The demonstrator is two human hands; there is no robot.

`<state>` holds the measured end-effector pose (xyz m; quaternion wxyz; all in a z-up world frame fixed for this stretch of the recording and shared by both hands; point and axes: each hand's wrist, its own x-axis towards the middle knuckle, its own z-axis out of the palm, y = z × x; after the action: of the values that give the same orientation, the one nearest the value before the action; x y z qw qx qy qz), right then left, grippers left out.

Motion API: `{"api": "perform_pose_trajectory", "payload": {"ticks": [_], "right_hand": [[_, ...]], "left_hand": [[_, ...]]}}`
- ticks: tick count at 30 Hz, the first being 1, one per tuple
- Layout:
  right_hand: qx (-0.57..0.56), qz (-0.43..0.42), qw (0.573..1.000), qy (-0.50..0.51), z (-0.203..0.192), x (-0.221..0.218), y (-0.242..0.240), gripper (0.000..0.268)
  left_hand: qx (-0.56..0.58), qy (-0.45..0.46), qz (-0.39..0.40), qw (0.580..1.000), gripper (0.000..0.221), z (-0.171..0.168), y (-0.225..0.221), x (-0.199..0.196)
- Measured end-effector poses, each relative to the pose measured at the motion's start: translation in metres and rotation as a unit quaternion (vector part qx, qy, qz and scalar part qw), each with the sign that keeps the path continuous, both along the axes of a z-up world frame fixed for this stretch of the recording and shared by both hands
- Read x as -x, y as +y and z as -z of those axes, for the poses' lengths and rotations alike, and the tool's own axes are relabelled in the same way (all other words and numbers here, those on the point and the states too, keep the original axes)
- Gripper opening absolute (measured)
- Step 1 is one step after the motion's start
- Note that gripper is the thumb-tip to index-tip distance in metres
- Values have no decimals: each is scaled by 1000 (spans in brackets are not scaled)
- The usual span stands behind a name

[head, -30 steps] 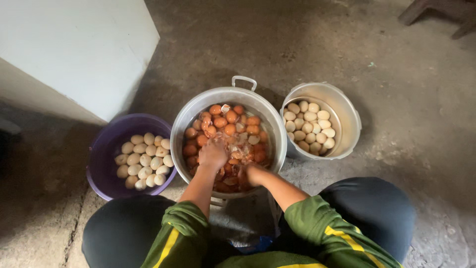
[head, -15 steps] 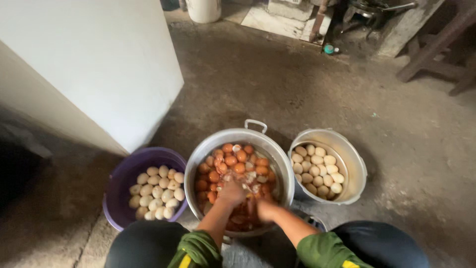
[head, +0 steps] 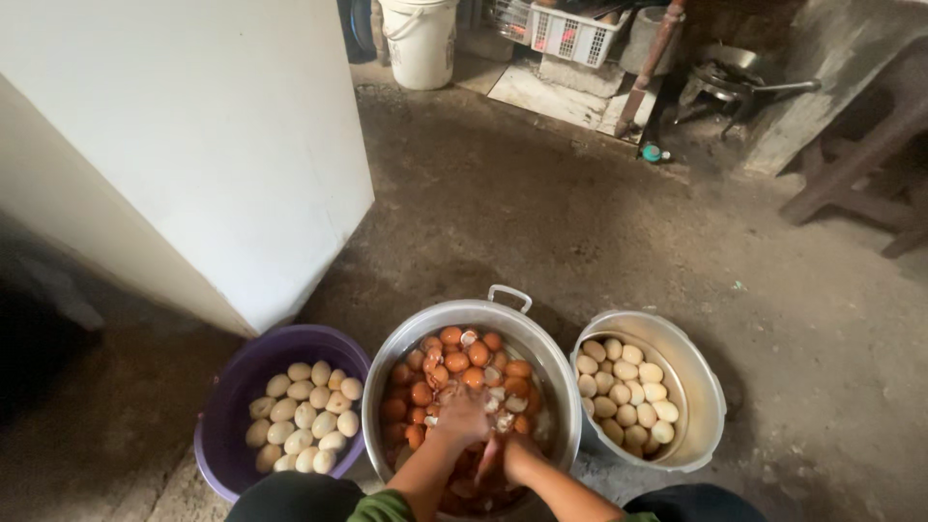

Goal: The person sits on the floor and peels boiled eggs by hand, removing shells and placing peeled eggs into a separate container. The person handles eggs one at a time, cracking and removing shells over a central pot.

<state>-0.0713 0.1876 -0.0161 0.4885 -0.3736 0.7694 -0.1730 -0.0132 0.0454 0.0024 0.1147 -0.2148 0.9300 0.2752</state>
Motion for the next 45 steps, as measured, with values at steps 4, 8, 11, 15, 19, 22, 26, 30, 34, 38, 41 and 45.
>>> {"api": "perform_pose_trajectory", "payload": {"ticks": [4, 8, 11, 15, 19, 22, 26, 30, 34, 38, 41, 45], "right_hand": [[-13, -11, 999, 45, 16, -4, -2, 22], [-33, -92, 991, 91, 29, -19, 3, 23], [-23, -35, 992, 120, 28, -12, 4, 23], [-23, 3, 988, 152, 24, -11, 8, 24], [-41, -7, 984, 171, 25, -23, 14, 24], [-54, -1, 982, 181, 17, -29, 24, 25], [-63, 14, 979, 195, -27, -29, 25, 26], [48, 102, 965, 238, -105, -3, 9, 27], [80, 196, 968, 136, -180, 17, 3, 57], [359, 233, 895, 122, -207, 18, -10, 46], [378, 236, 883, 149, -204, 16, -14, 34], [401, 208, 867, 211, -199, 20, -14, 32]], "left_hand": [[-71, -3, -35, 997, 51, -45, 6, -12], [-45, 8, 26, 999, 51, -85, 1, -36], [-55, 61, 22, 996, 49, -100, -4, -56], [-98, 59, -48, 992, 43, -102, -8, -58], [-95, 106, -70, 987, 40, -91, -8, -50], [-88, 85, -74, 990, 38, -78, -8, -45], [-109, 103, -77, 986, 36, -62, -14, -37], [-236, 172, -112, 950, 41, -51, -13, -26], [-655, 184, -222, 699, 46, -70, -6, -22], [-647, 292, -153, 687, 49, -104, -15, -21], [-574, 359, -115, 727, 51, -119, -19, -22], [-517, 372, -115, 763, 51, -125, -23, -23]]}}
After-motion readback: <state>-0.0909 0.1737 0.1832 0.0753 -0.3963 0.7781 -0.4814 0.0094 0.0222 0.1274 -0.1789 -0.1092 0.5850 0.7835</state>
